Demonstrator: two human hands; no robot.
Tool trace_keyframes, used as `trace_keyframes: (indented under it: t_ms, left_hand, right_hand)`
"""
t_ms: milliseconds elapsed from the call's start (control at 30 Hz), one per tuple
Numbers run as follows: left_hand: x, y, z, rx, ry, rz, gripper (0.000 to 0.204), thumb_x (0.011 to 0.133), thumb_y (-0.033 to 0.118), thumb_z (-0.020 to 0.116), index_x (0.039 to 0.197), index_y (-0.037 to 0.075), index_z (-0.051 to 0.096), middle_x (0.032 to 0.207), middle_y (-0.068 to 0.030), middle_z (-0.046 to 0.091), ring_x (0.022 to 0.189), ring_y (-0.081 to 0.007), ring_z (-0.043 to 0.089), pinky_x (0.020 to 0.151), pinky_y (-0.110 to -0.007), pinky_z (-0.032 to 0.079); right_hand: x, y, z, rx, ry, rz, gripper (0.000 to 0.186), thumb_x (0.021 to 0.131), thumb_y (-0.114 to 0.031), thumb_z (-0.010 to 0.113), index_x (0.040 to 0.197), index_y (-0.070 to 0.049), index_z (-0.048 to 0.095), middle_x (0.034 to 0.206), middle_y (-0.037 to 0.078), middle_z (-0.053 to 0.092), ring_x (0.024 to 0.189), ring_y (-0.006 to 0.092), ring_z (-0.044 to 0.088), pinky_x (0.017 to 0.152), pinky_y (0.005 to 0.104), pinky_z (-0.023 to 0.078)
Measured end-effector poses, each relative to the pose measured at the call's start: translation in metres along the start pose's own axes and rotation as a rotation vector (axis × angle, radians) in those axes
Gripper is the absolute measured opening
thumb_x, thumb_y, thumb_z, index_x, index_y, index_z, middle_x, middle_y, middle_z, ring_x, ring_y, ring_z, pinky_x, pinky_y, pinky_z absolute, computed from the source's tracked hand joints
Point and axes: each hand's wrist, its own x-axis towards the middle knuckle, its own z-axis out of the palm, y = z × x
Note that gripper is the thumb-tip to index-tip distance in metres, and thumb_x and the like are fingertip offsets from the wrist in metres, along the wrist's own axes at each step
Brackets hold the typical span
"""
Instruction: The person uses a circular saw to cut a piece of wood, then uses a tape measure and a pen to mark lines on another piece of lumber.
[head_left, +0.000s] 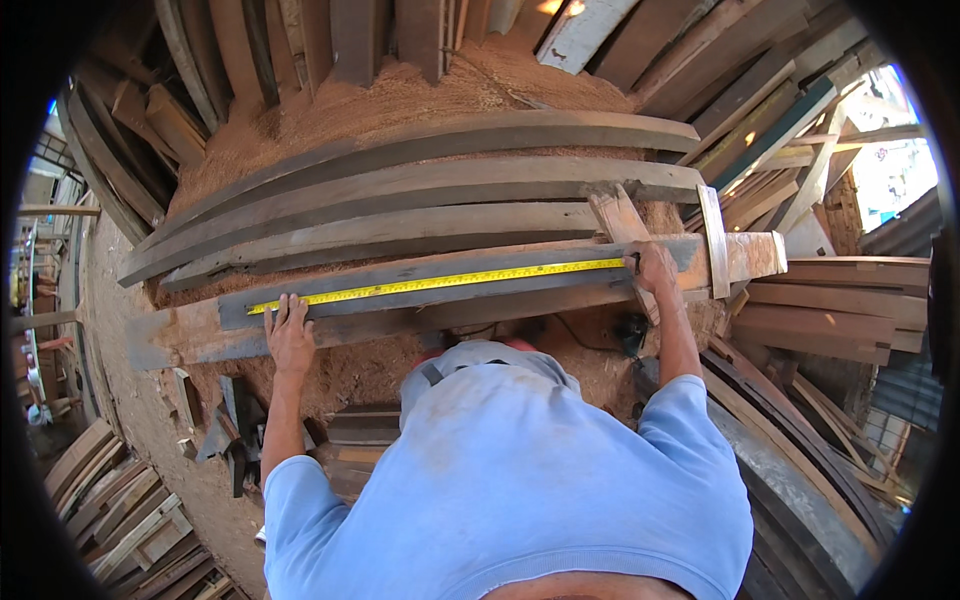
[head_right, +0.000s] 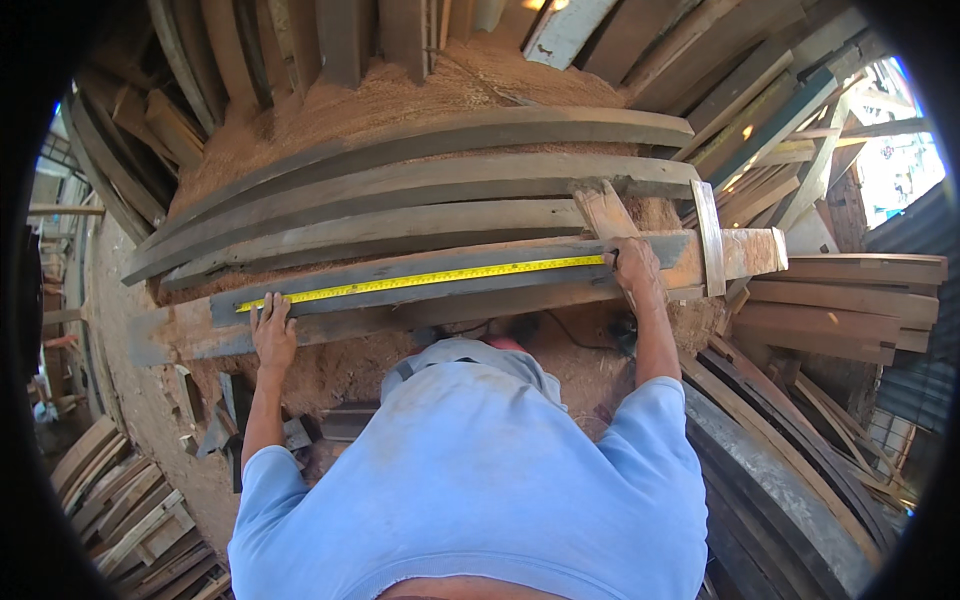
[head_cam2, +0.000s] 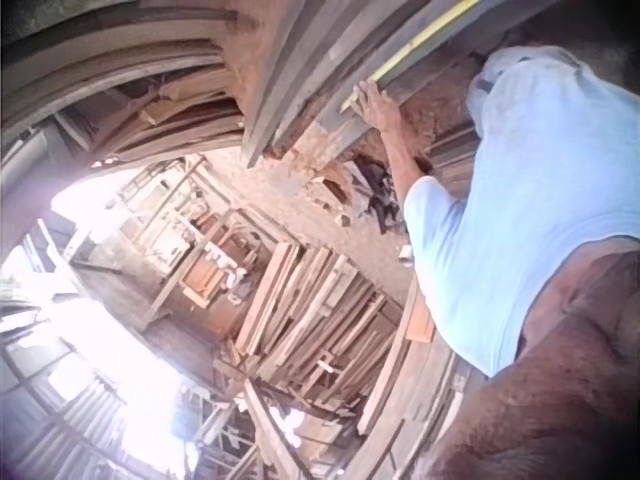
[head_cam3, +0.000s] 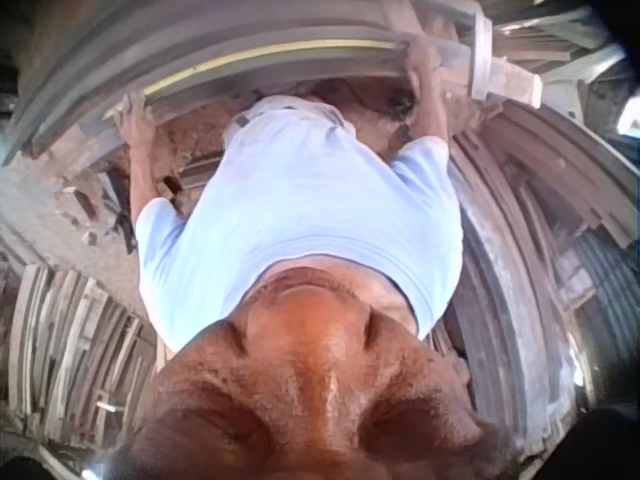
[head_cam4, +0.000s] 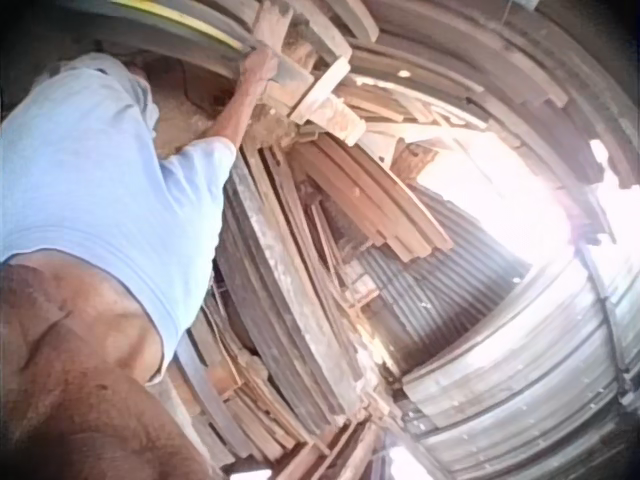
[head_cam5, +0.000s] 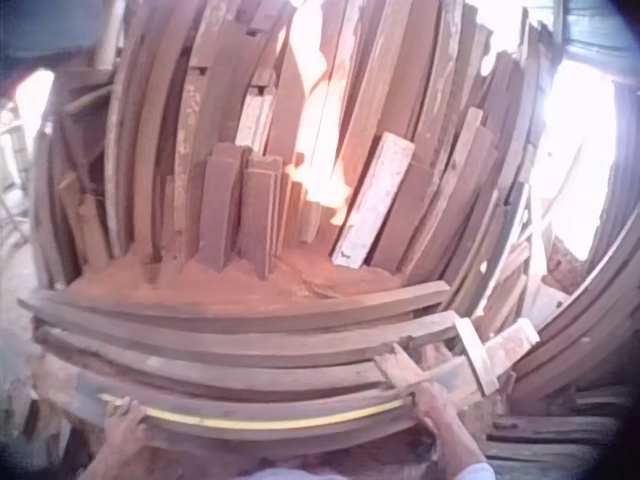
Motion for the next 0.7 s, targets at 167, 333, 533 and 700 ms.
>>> trace_keyframes:
  t_ms: [167, 333, 533, 700]
  left_hand:
    - [0.001, 0.001, -0.006, 0.046, -0.115, -0.093, 0.049, 0.091, 0.011, 0.075, 0.139, 0.006, 0.065, 0.155, -0.014, 0.057, 0.153, -0.0305, 0.04, 0.13, -0.053, 0.022]
    - [0.006, 0.002, -0.012, 0.101, -0.193, -0.105, 0.051, 0.089, 0.008, 0.072, 0.14, 0.007, 0.065, 0.157, -0.0165, 0.053, 0.155, -0.0374, 0.036, 0.13, -0.055, 0.02]
    - [0.065, 0.108, -0.086, 0.343, -0.255, -0.223, 0.054, 0.085, 0.021, 0.074, 0.137, 0.011, 0.066, 0.162, -0.0233, 0.045, 0.156, -0.0433, 0.031, 0.129, -0.065, 0.012]
    - [0.098, 0.285, -0.024, -0.258, 0.213, 0.314, 0.066, 0.079, 0.026, 0.078, 0.143, 0.019, 0.063, 0.159, -0.0187, 0.048, 0.156, -0.0414, 0.031, 0.126, -0.068, 0.015]
  right_hand:
    - [0.014, 0.05, -0.007, -0.138, -0.037, 0.039, 0.026, 0.091, -0.032, 0.078, 0.107, -0.013, 0.078, 0.101, 0.021, 0.076, 0.102, 0.0432, 0.071, 0.088, 0.0528, 0.055]
    - [0.006, 0.031, -0.007, -0.284, 0.007, 0.049, 0.026, 0.091, -0.029, 0.073, 0.113, -0.015, 0.077, 0.12, 0.017, 0.073, 0.122, 0.0421, 0.064, 0.093, 0.0528, 0.055]
    - [0.004, 0.035, 0.005, -0.308, 0.048, 0.066, 0.027, 0.091, -0.02, 0.066, 0.115, -0.017, 0.077, 0.122, 0.016, 0.071, 0.126, 0.0408, 0.063, 0.091, 0.0524, 0.055]
    - [0.003, 0.028, 0.0, -0.314, 0.021, 0.091, 0.029, 0.09, -0.02, 0.066, 0.118, -0.02, 0.077, 0.121, 0.013, 0.071, 0.126, 0.0379, 0.063, 0.091, 0.0504, 0.054]
